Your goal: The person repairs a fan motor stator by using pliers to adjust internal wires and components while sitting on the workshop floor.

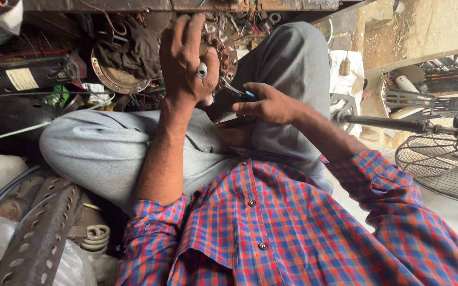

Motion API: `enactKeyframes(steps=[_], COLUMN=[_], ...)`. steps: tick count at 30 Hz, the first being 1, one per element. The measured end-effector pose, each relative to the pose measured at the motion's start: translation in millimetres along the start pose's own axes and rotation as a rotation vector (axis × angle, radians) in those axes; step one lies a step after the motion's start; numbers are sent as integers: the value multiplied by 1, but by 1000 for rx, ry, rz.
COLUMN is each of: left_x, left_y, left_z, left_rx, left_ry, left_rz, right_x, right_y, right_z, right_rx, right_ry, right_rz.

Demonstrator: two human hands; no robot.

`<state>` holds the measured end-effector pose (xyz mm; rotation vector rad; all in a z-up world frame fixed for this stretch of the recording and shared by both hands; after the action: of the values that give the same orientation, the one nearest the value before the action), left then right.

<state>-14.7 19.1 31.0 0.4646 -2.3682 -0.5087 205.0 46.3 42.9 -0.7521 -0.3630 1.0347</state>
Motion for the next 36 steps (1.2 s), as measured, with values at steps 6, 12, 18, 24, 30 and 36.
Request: enactKeyframes(steps=[6, 12, 18, 24, 30, 36], left_x=[4, 4, 0, -8, -7, 4], left_y=[1, 1, 1, -5, 2, 16], left_z=[-5, -13, -1, 11, -4, -8], left_rx=[-19, -19, -33, 99, 29, -170], left_ry=[48, 55, 58, 117, 175, -69], left_rz=[-28, 0, -1, 43, 51, -80], right_x=[-1, -2, -17, -20, -1, 4], right_y=[2, 18, 13, 34, 55, 62], right_z=[3, -28, -5, -21, -51, -44], right_rx=[49, -112, 251, 264, 287, 235], right_ry=[-15, 129, -500, -581, -810, -520], right_rz=[11, -21, -251, -466, -411, -199])
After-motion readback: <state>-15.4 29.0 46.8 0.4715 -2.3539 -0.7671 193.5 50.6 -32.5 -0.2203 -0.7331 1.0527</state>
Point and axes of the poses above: each hand's wrist, its own y-axis towards the middle knuckle, its own x-axis out of the back of the hand, z = x × y, the point moved 3 cm from there along y, towards the middle knuckle, and after that the axes turned 5 degrees about z, right-handed, at the moved point
